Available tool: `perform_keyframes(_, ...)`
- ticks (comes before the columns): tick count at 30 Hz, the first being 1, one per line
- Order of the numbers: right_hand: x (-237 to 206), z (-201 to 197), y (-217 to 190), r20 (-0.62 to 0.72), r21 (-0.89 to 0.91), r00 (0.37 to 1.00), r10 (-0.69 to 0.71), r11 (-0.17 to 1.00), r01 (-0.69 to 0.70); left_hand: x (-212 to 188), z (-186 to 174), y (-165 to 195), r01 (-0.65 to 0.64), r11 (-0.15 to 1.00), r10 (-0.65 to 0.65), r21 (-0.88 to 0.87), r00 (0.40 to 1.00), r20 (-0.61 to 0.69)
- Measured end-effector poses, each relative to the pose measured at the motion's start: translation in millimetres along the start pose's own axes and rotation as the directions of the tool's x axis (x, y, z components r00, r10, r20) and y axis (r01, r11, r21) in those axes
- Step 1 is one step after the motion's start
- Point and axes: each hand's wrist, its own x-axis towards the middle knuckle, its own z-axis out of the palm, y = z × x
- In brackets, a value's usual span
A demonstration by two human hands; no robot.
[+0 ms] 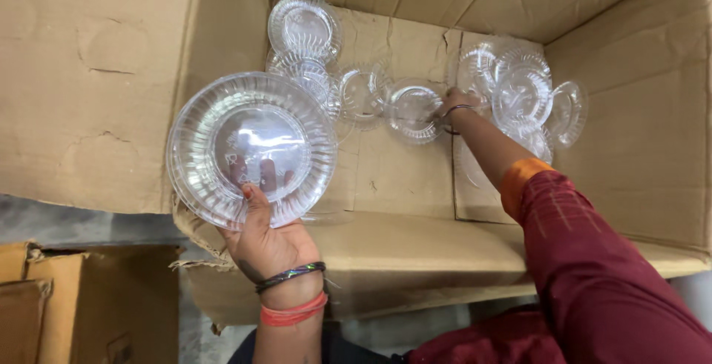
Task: The person sits on the floor and uses a small green blade to trim the edges of clear plastic plates. They pick up plates from a cardboard box, trim the rims, and place the finished plates into the box.
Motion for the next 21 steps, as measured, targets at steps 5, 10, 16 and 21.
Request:
perform_keyframes(5,-16,30,-12,-0.16,0.343,0.985,-0.067,0.932,0.119,5,-9,-5,0.006,1.0,-0.007,-0.02,0.999,-0.036)
perform_keyframes(10,-12,0,-28,0.006,0.64,0.972,-0.237,0.747,0.178,12,-14,-3,0.079,0.996,-0.077,0.045,0.996,-0.035)
perform_keyframes(16,-90,-111,-25,-0.48,0.859,0.624,-0.616,-0.187,0.477,-3,5,-3,-0.362,0.786,-0.119,0.501,0.706,0.698)
perform_keyframes(21,-188,-151,-32,-0.379,0.812,0.227,-0.897,-0.204,0.547,-26,21,-4,-0.635,0.599,-0.012,0.487,0.601,0.799)
